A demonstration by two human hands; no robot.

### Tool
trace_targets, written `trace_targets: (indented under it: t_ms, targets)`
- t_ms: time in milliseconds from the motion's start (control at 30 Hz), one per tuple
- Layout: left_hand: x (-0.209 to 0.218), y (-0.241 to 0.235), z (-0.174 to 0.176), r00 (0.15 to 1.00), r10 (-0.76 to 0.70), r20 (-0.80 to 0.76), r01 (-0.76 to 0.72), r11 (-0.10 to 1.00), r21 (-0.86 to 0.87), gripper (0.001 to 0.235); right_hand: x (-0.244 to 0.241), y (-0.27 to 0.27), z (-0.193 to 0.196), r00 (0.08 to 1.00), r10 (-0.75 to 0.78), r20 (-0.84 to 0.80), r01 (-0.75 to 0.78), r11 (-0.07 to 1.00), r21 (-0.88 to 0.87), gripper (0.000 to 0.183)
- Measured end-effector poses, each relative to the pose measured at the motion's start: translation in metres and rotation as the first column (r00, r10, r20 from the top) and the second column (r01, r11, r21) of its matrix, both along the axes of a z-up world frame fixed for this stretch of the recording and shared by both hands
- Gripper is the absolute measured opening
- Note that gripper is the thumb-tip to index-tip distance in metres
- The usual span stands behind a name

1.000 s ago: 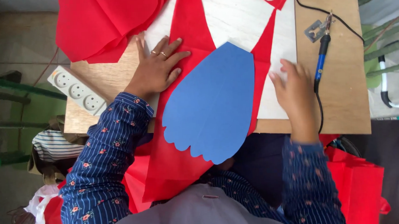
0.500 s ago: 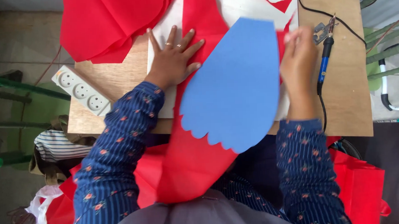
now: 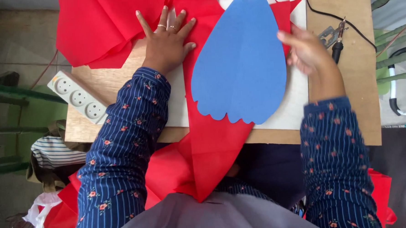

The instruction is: Using a handheld heat tool to cut a specific shape out of red fabric by tracing a blue template on a cutting table.

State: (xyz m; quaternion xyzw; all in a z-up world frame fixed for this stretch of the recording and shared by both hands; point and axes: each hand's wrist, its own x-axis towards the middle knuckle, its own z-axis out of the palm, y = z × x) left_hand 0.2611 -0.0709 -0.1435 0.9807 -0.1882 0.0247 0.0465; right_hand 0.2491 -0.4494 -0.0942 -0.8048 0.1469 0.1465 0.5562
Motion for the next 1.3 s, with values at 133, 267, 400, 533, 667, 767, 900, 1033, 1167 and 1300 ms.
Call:
trace_targets:
  t_ms: [133,267,400,533,667,767,900,1033,1167,1300]
  targets:
    - [-0.001,0.001,0.001,1.0,0.007,-0.022,-0.008,1.0,-0.017,0.062,-0.043,-0.053,-0.045,0.976,0.214,-0.046,-0.187,0.925,0.33,0.006]
    - [0.0,0.002,0.01,0.998,-0.018,-0.053,0.018,1.0,0.008,0.064,-0.101,-0.048,-0.03,0.882,0.471,0.029,-0.465,0.856,0.228,0.04]
    - [0.001,0.005,0.008,0.999,-0.013,-0.052,0.015,0.999,0.037,0.064,-0.146,-0.039,-0.053,0.827,0.453,0.332,-0.562,0.681,0.469,0.059]
    - [0.001,0.004,0.013,0.997,-0.014,-0.081,0.018,0.998,0.056,0.064,-0.196,-0.008,-0.11,0.932,0.084,0.352,-0.341,0.533,0.774,0.071]
    - [0.004,0.007,0.007,0.996,-0.018,-0.083,0.023,0.998,0.066,0.066,-0.222,0.042,-0.057,0.933,0.257,0.252,-0.352,0.51,0.785,0.095]
    - [0.007,0.007,0.002,0.998,-0.046,-0.041,0.049,0.996,0.074,0.067,-0.232,0.026,-0.063,0.991,0.12,0.06,-0.129,0.739,0.661,0.055]
    - [0.006,0.01,-0.002,0.996,-0.084,0.009,0.084,0.996,0.021,0.065,-0.225,0.008,-0.026,0.935,-0.238,0.263,0.062,0.84,0.538,0.047]
    - [0.005,0.009,0.002,0.998,-0.061,-0.014,0.061,0.998,0.013,0.065,-0.232,0.012,0.008,0.87,-0.179,0.46,0.161,0.984,0.078,0.052]
    - [0.007,0.01,-0.001,0.998,-0.068,-0.017,0.069,0.997,0.041,0.067,-0.233,0.005,0.052,0.971,0.165,0.175,-0.079,0.906,-0.416,0.041]
    - [0.005,0.004,0.007,0.998,-0.069,0.001,0.069,0.997,0.043,0.069,-0.22,-0.027,0.038,0.961,0.276,-0.01,-0.183,0.608,-0.772,0.05]
